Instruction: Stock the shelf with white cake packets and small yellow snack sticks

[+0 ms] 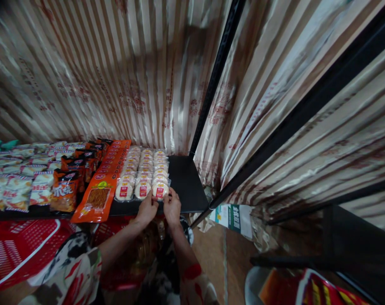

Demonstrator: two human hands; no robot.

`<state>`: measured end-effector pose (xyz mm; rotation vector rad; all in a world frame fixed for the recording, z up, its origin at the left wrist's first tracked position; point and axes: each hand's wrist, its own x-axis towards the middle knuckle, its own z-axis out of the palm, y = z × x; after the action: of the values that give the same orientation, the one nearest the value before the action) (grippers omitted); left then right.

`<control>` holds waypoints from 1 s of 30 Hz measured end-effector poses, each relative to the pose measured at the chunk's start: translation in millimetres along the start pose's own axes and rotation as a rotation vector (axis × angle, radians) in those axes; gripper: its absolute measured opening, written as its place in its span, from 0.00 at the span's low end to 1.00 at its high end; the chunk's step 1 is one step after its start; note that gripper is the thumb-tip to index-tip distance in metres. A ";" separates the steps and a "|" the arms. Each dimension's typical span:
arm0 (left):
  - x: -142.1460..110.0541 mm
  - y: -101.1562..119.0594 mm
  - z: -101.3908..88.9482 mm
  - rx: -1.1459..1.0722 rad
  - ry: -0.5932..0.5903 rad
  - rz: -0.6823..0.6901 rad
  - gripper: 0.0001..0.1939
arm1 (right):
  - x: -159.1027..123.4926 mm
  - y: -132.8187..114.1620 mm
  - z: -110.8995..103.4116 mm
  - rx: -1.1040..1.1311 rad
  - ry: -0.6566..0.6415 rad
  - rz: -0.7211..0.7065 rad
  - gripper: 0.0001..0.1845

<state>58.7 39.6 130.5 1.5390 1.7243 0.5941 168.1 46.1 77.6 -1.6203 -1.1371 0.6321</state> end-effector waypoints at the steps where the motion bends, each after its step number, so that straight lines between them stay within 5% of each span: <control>1: 0.2 -0.2 0.2 0.000 -0.002 0.003 0.29 | 0.3 0.0 -0.4 -0.004 0.005 0.001 0.23; 23: 6.1 -3.2 3.3 -0.034 -0.023 0.034 0.30 | 2.8 -1.3 0.8 -0.216 0.033 -0.079 0.24; 30: -10.1 -11.9 7.6 -0.107 0.107 0.169 0.27 | -3.7 -8.5 -2.5 -0.165 0.069 -0.098 0.24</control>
<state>57.2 26.6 119.0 1.6120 1.6224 0.8552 165.5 42.0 85.9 -1.6998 -1.2358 0.4248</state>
